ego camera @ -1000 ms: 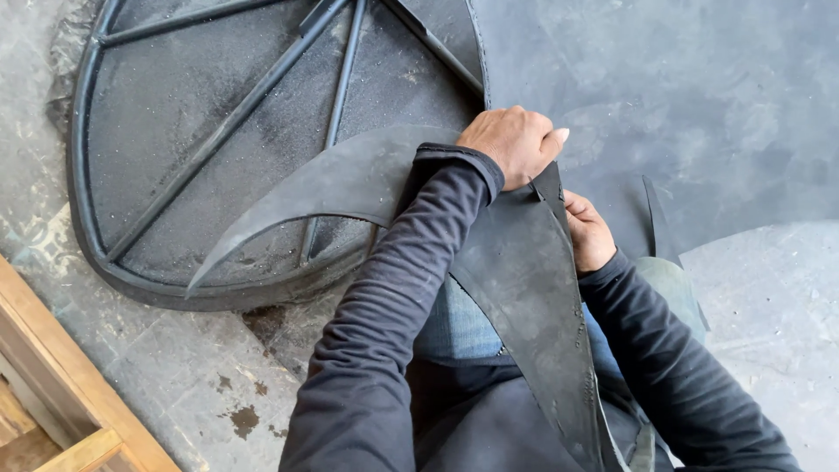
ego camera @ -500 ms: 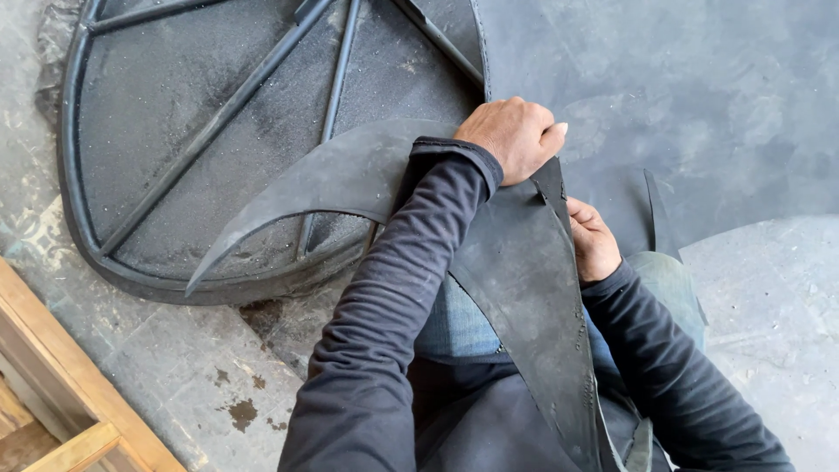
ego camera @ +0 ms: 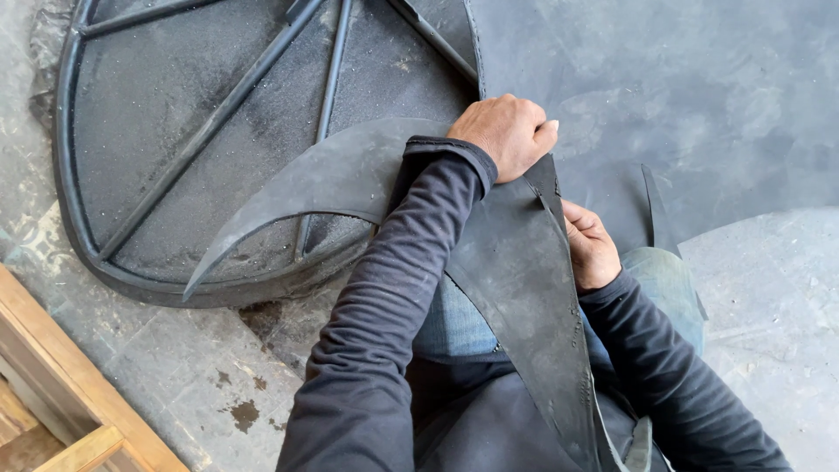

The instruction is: Cutting a curved shape from a rubber sheet using a utility knife

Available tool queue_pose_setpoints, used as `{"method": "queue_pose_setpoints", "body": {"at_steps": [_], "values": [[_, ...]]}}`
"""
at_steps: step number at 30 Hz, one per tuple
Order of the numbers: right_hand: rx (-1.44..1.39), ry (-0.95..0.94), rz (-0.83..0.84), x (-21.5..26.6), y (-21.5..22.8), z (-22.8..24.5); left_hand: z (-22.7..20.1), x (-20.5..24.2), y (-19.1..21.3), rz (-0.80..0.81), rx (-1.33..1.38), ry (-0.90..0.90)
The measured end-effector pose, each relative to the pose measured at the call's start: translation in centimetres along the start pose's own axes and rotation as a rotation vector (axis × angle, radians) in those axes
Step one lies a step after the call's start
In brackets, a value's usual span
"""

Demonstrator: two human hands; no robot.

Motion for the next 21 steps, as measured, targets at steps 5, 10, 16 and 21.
{"method": "queue_pose_setpoints", "body": {"at_steps": [5,10,16,21], "values": [[0.003,0.01,0.004,0.4,0.0,-0.1,0.0,-0.2,0.0,0.005,0.005,-0.005],[-0.023,0.027,0.014,0.7,0.5,-0.5,0.1,-0.3,-0.1,0.008,0.0,-0.004],[-0.037,0.025,0.018,1.2,0.1,-0.3,0.2,-0.4,-0.3,-0.006,0.011,0.002],[-0.033,0.035,0.034,1.5,-0.5,0.2,0.4,-0.6,-0.5,-0.017,0.018,-0.001]]}}
Point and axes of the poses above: each hand's wrist, its own x-axis away from the middle knuckle, its own y-axis out of the back of the hand, z = x × y, the point moved 2 cm from there along -x, towards the middle knuckle, and after that the axes turned 7 degrees about -x, right-handed, at the moved point
